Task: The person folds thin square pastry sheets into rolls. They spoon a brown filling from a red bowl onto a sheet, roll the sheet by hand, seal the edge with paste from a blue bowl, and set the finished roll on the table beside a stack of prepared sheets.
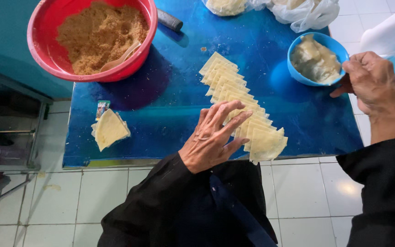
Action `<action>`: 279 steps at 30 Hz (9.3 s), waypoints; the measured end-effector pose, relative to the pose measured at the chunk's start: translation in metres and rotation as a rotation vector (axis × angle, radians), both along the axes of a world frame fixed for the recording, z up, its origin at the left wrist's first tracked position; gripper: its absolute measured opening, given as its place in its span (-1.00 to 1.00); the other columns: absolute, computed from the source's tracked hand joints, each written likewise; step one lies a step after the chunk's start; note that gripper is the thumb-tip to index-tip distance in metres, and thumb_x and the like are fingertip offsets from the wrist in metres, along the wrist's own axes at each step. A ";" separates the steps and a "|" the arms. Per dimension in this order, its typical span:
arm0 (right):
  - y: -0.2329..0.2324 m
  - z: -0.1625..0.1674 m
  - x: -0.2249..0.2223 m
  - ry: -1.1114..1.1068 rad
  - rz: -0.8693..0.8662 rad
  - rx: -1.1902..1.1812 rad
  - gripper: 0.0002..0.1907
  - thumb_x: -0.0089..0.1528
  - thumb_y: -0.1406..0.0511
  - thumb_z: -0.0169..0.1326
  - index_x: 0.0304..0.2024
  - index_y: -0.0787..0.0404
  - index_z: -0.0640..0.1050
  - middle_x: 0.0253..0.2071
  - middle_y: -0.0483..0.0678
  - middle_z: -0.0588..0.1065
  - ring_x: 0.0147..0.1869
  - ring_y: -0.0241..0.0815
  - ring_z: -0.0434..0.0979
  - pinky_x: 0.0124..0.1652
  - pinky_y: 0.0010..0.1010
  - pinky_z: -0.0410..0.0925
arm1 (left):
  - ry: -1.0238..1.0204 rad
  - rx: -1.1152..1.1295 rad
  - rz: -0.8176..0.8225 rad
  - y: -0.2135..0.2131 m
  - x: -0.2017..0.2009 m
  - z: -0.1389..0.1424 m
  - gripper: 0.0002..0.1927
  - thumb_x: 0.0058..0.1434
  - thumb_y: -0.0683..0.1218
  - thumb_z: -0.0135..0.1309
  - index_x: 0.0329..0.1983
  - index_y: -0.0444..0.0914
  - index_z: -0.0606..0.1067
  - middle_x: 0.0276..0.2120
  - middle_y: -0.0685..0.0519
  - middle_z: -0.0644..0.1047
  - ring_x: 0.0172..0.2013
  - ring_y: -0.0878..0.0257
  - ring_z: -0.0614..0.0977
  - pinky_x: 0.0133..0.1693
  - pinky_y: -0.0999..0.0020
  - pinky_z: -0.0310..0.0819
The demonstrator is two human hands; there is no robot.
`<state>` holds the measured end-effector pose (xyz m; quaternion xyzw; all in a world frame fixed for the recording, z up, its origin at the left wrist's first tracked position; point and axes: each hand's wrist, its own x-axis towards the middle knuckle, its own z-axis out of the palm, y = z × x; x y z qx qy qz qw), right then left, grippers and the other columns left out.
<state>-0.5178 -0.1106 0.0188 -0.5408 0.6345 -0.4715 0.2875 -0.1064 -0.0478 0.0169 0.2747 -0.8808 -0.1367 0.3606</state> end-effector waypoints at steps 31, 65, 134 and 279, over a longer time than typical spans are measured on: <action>0.196 0.082 0.184 0.900 0.213 -0.481 -0.82 0.36 0.43 0.06 -0.05 0.11 0.60 -0.02 -0.08 0.49 0.17 -0.02 0.19 0.23 -0.18 0.10 | 1.041 1.318 -0.678 0.072 0.015 0.008 0.06 0.33 0.09 0.24 0.68 0.01 -0.18 0.51 0.02 0.10 0.43 0.12 0.27 0.30 0.13 0.33; 0.220 0.050 0.179 1.276 0.330 -0.198 -0.51 0.17 0.38 0.21 0.17 -0.02 0.59 0.08 -0.14 0.37 0.22 0.05 0.09 0.12 0.04 -0.05 | 0.886 1.039 -0.695 0.078 -0.025 -0.007 -0.04 0.41 -0.06 0.27 0.65 -0.12 -0.10 0.50 -0.03 0.04 0.50 0.14 0.08 0.58 0.08 0.00; 0.160 0.021 0.054 0.469 0.216 -0.161 -0.80 0.28 0.25 0.28 -0.12 0.19 0.61 -0.11 -0.12 0.57 0.19 -0.19 0.39 0.10 -0.34 0.31 | 0.162 -0.031 0.011 -0.033 -0.142 -0.021 -0.55 0.52 0.03 0.09 0.34 -0.19 0.27 0.23 -0.02 0.41 0.23 0.12 0.43 0.18 0.21 0.28; 0.107 0.004 0.049 1.041 0.530 -0.139 -0.79 0.06 0.23 0.36 -0.27 0.13 0.72 -0.29 -0.11 0.64 -0.09 -0.09 0.56 -0.10 -0.32 0.43 | -0.195 -0.134 0.012 0.078 -0.109 -0.036 -0.46 0.27 0.22 0.22 0.20 -0.14 0.50 0.20 0.05 0.42 0.33 0.13 0.39 0.41 -0.09 0.07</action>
